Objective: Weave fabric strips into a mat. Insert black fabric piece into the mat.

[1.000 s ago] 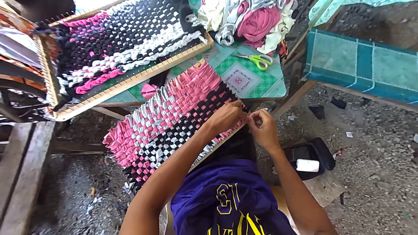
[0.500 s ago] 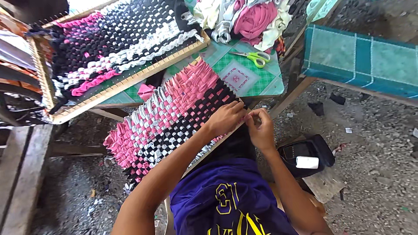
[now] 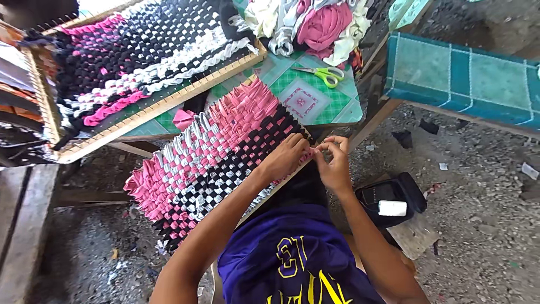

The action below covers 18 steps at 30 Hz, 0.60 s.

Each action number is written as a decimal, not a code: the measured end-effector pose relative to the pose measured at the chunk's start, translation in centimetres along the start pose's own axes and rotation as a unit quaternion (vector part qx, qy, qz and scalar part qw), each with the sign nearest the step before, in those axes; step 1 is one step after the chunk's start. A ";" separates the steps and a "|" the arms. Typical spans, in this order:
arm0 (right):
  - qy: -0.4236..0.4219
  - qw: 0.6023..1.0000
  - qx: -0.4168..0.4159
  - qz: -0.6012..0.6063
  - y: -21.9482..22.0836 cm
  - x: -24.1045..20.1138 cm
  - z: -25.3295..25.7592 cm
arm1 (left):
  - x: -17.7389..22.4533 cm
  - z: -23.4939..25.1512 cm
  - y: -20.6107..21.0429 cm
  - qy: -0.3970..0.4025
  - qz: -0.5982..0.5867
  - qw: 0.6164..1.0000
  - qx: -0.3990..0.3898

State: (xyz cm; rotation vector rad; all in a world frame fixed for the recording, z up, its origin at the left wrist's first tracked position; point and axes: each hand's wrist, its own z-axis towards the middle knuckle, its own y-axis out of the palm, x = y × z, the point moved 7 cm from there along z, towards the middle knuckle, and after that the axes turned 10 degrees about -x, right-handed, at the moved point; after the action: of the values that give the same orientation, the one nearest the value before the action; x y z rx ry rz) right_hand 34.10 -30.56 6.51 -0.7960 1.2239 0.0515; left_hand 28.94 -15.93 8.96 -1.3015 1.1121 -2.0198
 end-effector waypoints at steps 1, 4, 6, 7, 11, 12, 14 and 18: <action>0.019 0.999 -0.015 0.045 -0.1 0.4 0.0 | 0.1 0.0 -0.1 -0.006 -0.004 1.000 -0.004; 0.029 0.984 -0.054 0.166 -0.1 0.7 0.0 | 0.3 -0.1 -1.2 0.001 -0.037 0.999 0.018; 0.015 0.980 -0.061 0.191 -0.1 0.3 0.1 | 0.5 -0.3 -2.0 0.013 -0.048 0.998 0.042; 0.011 0.979 -0.064 0.193 -0.1 0.0 0.2 | 0.7 -0.3 -2.3 0.015 -0.044 0.998 0.050; 0.008 0.983 -0.066 0.169 -0.2 -0.7 0.4 | 1.7 -0.3 -2.8 0.034 0.013 0.997 0.064; 0.012 0.986 -0.063 0.156 -0.3 -0.8 0.4 | 2.0 -0.1 -2.5 0.029 0.037 0.997 0.064; 0.026 0.989 -0.045 0.137 -0.4 -0.8 0.3 | 2.6 0.0 -1.8 0.008 0.078 0.993 0.082; 0.037 0.991 0.020 0.125 -1.7 -0.6 0.1 | 2.7 -0.1 -0.7 -0.060 0.098 0.989 0.097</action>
State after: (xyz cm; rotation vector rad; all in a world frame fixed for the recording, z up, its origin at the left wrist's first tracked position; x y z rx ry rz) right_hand 34.71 -31.53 7.95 -0.6112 1.3856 0.2023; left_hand 27.72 -17.47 10.90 -1.1507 0.9259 -1.8297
